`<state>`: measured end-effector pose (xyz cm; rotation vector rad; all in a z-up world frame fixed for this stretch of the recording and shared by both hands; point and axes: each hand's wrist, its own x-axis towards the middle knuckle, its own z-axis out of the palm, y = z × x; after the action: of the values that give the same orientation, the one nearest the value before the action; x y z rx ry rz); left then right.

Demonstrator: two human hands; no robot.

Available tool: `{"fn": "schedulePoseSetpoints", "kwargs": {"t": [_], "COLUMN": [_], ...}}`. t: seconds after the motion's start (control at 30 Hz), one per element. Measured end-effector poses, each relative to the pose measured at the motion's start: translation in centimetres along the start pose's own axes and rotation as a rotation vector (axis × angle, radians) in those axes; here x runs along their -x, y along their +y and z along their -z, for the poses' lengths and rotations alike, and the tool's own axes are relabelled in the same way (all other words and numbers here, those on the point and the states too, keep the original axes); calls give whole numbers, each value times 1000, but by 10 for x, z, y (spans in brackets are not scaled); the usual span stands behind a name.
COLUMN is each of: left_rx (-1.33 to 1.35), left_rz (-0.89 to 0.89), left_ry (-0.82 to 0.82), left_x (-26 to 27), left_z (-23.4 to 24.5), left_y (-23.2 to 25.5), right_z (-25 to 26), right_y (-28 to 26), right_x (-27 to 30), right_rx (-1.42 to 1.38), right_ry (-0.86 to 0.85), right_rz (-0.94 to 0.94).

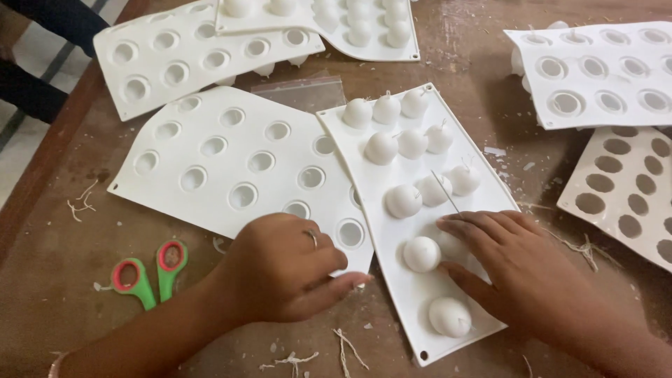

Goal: The person is threading wicks through molded wax candles using a long needle.

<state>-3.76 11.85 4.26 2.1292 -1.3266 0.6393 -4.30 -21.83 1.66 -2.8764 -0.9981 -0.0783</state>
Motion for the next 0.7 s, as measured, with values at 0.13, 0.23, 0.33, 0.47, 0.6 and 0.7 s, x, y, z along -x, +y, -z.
{"fn": "schedulePoseSetpoints", "kwargs": {"t": [0.13,0.23,0.33,0.47,0.6,0.7], "left_rx": [143,175,313,669,851,891], "left_rz": [197,259,400,779,964,952], "left_ry": [14,49,72,70,127,179], "left_x": [-1,0,0,5,7,6], "left_z": [-2,0,-4,-14,-16,-2], "left_y": [-1,8,15,9,-1,-9], "right_z": [17,18,3,14,56,109], "right_y": [-15,-22,-20,-23,-20,10], "right_x": [-16,-15,-10,-31,-55,-56], "right_rx": [-38,-141,-143,-130,-475,-793], "right_ry": [-115,-125,3,-169,-95,172], "right_rz": [-131,-175,116,33,-135,-628]}}
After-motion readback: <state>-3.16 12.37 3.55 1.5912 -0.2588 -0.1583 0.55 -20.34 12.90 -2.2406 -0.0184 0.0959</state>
